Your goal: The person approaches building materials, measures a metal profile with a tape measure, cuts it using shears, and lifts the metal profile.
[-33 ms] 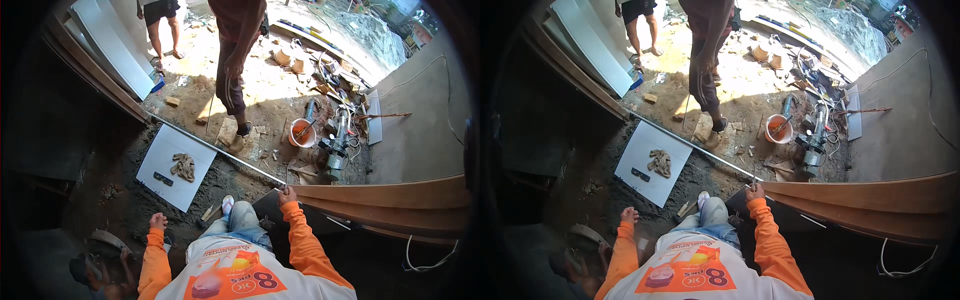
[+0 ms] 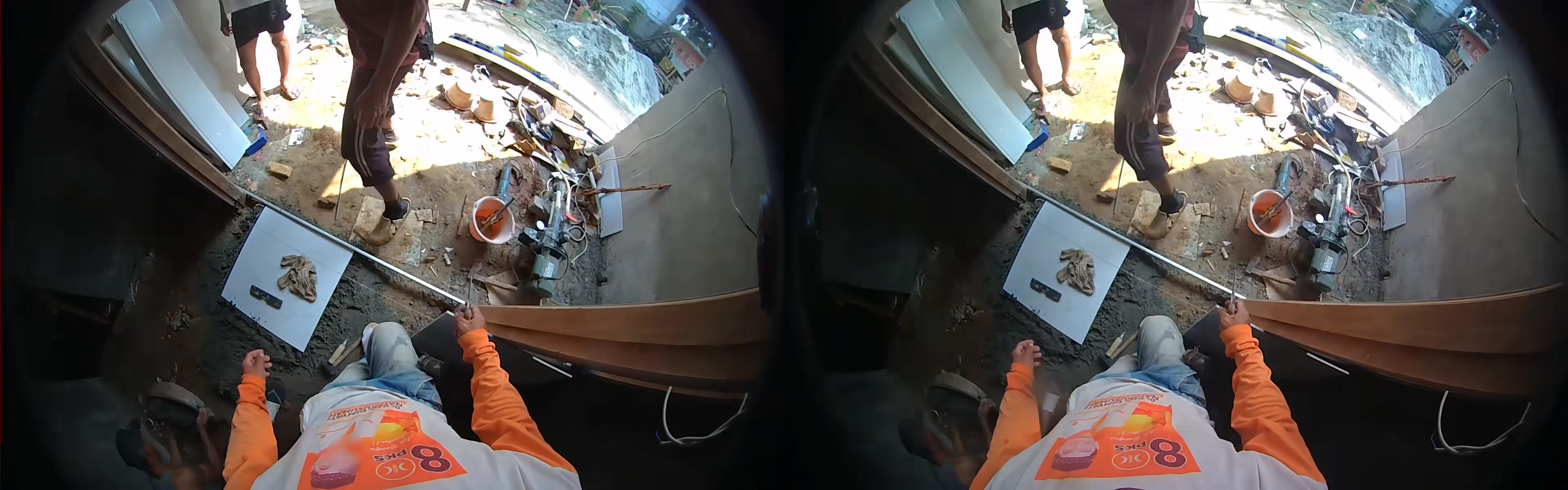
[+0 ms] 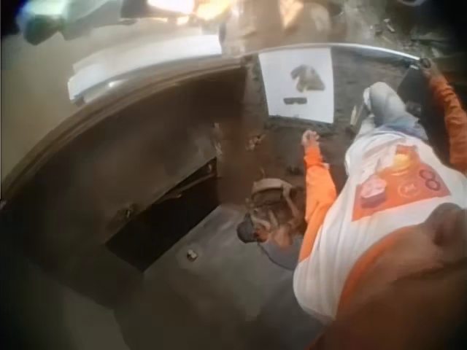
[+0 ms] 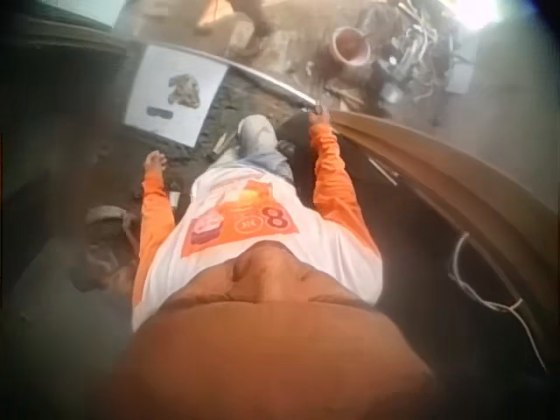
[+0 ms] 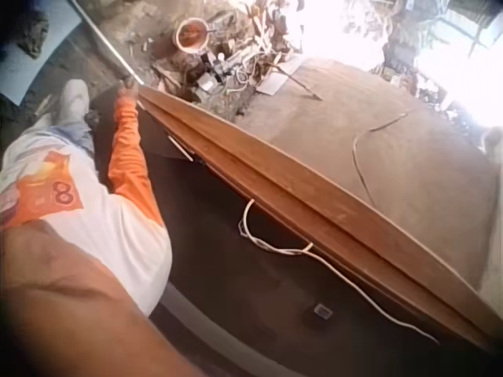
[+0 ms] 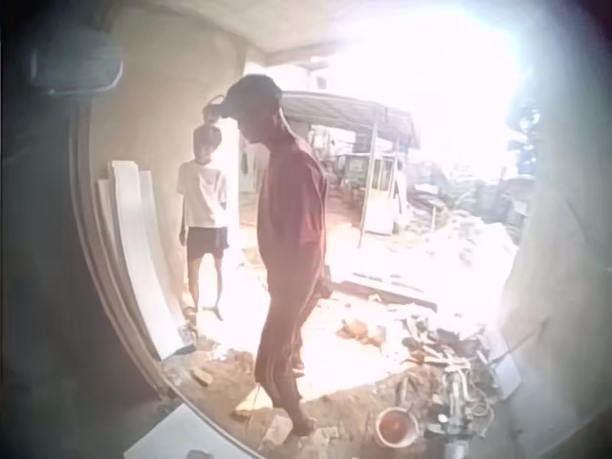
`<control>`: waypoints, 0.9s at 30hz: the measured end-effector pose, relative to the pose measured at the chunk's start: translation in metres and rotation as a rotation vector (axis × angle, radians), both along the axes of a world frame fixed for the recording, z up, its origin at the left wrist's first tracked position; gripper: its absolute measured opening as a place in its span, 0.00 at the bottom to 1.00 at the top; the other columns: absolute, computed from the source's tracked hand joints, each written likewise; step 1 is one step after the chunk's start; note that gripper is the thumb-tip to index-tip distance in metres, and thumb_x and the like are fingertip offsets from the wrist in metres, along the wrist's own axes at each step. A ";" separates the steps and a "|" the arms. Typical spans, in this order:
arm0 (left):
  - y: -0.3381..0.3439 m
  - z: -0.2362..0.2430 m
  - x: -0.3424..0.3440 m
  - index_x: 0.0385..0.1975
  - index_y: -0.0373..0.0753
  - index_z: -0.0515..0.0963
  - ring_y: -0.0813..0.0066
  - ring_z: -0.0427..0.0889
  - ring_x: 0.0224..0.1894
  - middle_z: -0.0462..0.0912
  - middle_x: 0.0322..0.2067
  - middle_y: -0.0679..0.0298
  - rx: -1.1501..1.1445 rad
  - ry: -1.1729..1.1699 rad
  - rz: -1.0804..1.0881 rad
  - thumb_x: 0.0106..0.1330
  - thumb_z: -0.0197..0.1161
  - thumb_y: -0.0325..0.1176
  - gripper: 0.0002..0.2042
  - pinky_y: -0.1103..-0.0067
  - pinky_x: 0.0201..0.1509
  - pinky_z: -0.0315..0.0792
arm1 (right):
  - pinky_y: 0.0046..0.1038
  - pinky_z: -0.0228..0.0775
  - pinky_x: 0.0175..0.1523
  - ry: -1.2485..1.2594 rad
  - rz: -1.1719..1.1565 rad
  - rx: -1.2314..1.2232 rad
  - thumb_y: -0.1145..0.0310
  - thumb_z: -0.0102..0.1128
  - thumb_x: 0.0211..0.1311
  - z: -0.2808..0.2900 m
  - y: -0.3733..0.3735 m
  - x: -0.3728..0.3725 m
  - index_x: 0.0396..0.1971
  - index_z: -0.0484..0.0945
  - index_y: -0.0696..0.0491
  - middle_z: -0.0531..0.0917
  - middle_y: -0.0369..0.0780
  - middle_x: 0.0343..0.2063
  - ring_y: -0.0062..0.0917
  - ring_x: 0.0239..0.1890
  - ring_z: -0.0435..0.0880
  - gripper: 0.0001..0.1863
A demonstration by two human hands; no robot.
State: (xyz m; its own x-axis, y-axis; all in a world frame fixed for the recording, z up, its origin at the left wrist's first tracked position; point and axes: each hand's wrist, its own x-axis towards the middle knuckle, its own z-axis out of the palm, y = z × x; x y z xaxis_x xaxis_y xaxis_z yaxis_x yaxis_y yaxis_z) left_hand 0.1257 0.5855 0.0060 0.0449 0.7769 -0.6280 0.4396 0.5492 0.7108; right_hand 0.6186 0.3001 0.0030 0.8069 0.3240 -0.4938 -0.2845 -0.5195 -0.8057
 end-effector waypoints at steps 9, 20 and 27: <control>-0.054 -0.130 -0.083 0.27 0.37 0.79 0.75 0.78 0.24 0.81 0.24 0.64 0.079 0.418 -0.430 0.54 0.60 0.33 0.07 0.78 0.31 0.72 | 0.32 0.66 0.33 -0.190 -0.222 -0.257 0.64 0.59 0.43 -0.092 0.015 0.078 0.28 0.73 0.54 0.76 0.42 0.20 0.35 0.25 0.76 0.12; 0.127 -0.135 0.162 0.28 0.36 0.75 0.75 0.77 0.22 0.80 0.23 0.61 -0.045 0.222 -0.446 0.58 0.54 0.29 0.05 0.77 0.26 0.72 | 0.34 0.67 0.51 0.049 0.437 -0.857 0.65 0.55 0.49 -0.212 0.050 0.187 0.46 0.72 0.52 0.77 0.47 0.43 0.43 0.47 0.75 0.21; 0.278 0.009 0.624 0.40 0.38 0.72 0.79 0.77 0.27 0.78 0.30 0.65 -0.098 -0.063 -0.485 0.63 0.51 0.30 0.09 0.83 0.24 0.69 | 0.38 0.64 0.55 0.485 -0.120 -0.882 0.62 0.60 0.49 -0.113 0.127 0.338 0.48 0.69 0.51 0.74 0.50 0.48 0.44 0.53 0.72 0.24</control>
